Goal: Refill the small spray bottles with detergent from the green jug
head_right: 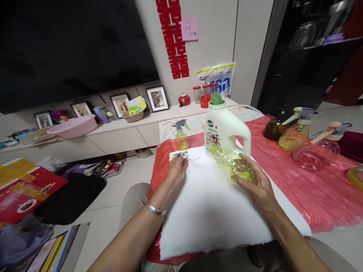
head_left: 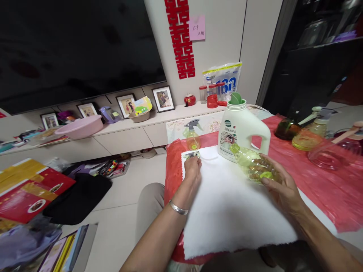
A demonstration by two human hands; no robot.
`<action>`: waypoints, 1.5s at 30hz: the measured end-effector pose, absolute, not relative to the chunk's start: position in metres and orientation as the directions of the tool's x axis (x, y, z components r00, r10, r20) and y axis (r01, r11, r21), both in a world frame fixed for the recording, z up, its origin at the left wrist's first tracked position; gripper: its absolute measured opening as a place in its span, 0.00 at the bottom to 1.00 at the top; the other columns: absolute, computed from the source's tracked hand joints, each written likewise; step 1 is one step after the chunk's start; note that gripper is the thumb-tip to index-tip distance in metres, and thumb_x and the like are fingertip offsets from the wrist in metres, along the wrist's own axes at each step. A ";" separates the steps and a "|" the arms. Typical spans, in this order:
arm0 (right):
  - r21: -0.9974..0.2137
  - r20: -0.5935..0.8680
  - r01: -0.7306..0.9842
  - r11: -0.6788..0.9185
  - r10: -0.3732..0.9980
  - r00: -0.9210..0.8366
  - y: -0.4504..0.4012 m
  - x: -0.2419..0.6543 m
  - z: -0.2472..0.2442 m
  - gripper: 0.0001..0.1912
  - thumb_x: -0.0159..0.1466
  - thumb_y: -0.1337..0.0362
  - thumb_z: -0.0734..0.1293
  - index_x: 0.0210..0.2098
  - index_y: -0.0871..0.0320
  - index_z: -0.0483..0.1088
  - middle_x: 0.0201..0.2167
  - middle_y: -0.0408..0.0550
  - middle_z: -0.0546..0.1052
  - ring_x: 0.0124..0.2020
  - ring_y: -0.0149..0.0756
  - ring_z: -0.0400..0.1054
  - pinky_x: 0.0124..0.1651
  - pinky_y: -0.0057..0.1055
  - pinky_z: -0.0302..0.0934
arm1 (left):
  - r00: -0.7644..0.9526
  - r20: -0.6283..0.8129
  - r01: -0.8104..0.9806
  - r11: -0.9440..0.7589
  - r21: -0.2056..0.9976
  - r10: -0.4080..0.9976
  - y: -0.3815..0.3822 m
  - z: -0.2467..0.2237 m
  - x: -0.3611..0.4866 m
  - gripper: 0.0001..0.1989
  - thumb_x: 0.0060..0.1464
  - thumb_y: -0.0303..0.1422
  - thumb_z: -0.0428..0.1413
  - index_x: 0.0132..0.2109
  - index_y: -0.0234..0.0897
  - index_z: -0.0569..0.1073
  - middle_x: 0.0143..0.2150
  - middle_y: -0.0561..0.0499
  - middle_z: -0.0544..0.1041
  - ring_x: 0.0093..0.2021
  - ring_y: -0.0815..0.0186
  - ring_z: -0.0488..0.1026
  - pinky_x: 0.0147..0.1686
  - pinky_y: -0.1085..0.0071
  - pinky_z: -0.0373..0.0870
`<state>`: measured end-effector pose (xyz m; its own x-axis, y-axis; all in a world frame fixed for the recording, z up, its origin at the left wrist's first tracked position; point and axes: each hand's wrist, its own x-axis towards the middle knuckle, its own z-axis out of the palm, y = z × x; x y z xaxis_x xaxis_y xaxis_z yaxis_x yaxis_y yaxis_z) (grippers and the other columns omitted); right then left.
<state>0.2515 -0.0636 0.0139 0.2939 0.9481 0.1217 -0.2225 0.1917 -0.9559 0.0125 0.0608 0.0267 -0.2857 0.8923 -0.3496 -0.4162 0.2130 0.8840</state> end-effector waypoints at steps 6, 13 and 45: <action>-0.938 0.099 -0.300 0.173 0.964 0.247 -0.061 0.246 0.014 0.40 0.50 0.56 0.80 0.60 0.46 0.69 0.61 0.52 0.70 0.59 0.48 0.68 0.56 0.38 0.70 | -0.402 -0.250 -0.253 0.156 0.955 0.881 0.031 0.032 0.013 0.17 0.52 0.29 0.62 0.50 0.40 0.71 0.44 0.51 0.75 0.45 0.66 0.73 0.50 0.66 0.68; -0.934 0.109 -0.331 0.132 0.990 0.089 -0.058 0.228 0.009 0.41 0.54 0.53 0.77 0.64 0.50 0.64 0.65 0.55 0.65 0.61 0.50 0.67 0.64 0.45 0.64 | 0.301 0.246 -0.154 -0.207 0.966 0.921 -0.004 0.037 0.031 0.27 0.56 0.48 0.61 0.58 0.40 0.71 0.58 0.43 0.74 0.57 0.55 0.72 0.58 0.58 0.68; -0.954 0.245 0.276 0.115 0.832 0.497 0.019 0.285 0.072 0.26 0.46 0.55 0.78 0.42 0.58 0.75 0.40 0.47 0.78 0.39 0.37 0.71 0.43 0.35 0.68 | 0.105 0.167 -0.027 -0.166 0.986 0.980 0.009 0.011 0.043 0.43 0.39 0.24 0.64 0.63 0.41 0.58 0.58 0.40 0.67 0.62 0.51 0.66 0.62 0.52 0.66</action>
<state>0.2850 0.0185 0.0724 0.4971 0.8325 0.2447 0.2763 0.1154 -0.9541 0.0426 0.0085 0.0112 0.1050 0.9803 0.1675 -0.0272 -0.1655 0.9858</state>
